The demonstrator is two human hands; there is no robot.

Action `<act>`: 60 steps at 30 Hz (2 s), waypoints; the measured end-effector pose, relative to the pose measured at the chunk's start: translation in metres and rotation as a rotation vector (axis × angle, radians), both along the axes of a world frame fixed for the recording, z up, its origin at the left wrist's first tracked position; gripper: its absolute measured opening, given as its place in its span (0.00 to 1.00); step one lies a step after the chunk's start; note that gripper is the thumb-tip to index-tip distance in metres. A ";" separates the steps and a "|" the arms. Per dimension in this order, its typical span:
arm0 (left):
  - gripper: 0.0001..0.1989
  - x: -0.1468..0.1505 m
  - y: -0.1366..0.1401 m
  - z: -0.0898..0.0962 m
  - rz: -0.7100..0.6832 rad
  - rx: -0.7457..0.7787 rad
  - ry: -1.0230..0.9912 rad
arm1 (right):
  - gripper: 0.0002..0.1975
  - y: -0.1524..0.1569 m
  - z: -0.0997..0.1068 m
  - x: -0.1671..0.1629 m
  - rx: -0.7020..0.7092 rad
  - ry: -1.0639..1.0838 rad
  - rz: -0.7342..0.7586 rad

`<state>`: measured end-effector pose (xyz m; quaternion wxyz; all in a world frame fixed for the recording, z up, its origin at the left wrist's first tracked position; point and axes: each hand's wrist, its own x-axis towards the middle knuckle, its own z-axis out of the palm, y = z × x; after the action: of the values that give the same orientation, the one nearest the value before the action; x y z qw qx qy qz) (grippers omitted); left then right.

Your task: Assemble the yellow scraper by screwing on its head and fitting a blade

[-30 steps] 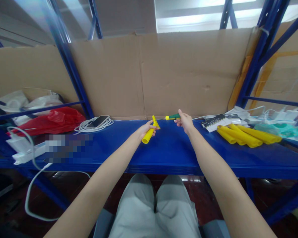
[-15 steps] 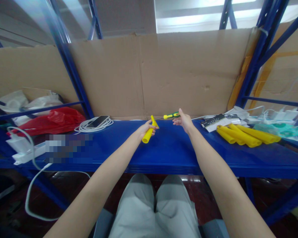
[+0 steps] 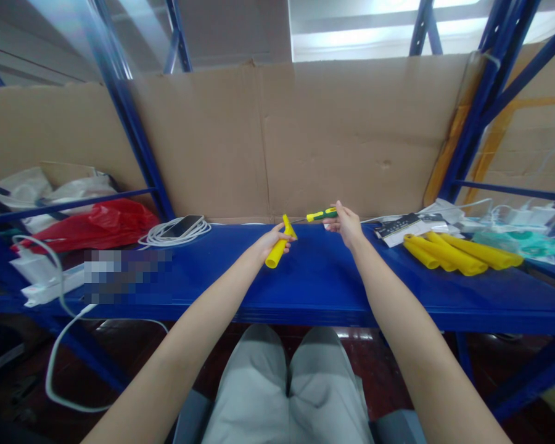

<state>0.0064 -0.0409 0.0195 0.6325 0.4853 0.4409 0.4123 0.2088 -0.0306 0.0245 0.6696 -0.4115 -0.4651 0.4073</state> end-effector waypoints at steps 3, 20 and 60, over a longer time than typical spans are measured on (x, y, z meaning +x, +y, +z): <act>0.40 0.000 0.002 -0.001 -0.012 0.003 0.004 | 0.12 -0.002 0.003 -0.001 0.026 0.041 0.032; 0.41 0.002 0.005 -0.005 -0.023 -0.001 0.009 | 0.16 0.003 0.000 0.000 0.033 -0.049 -0.085; 0.41 0.001 0.005 -0.005 0.009 0.023 0.045 | 0.16 -0.002 0.002 0.002 0.047 -0.083 -0.047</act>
<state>0.0074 -0.0358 0.0143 0.6150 0.4996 0.4524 0.4094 0.2105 -0.0322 0.0263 0.6685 -0.4233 -0.4921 0.3630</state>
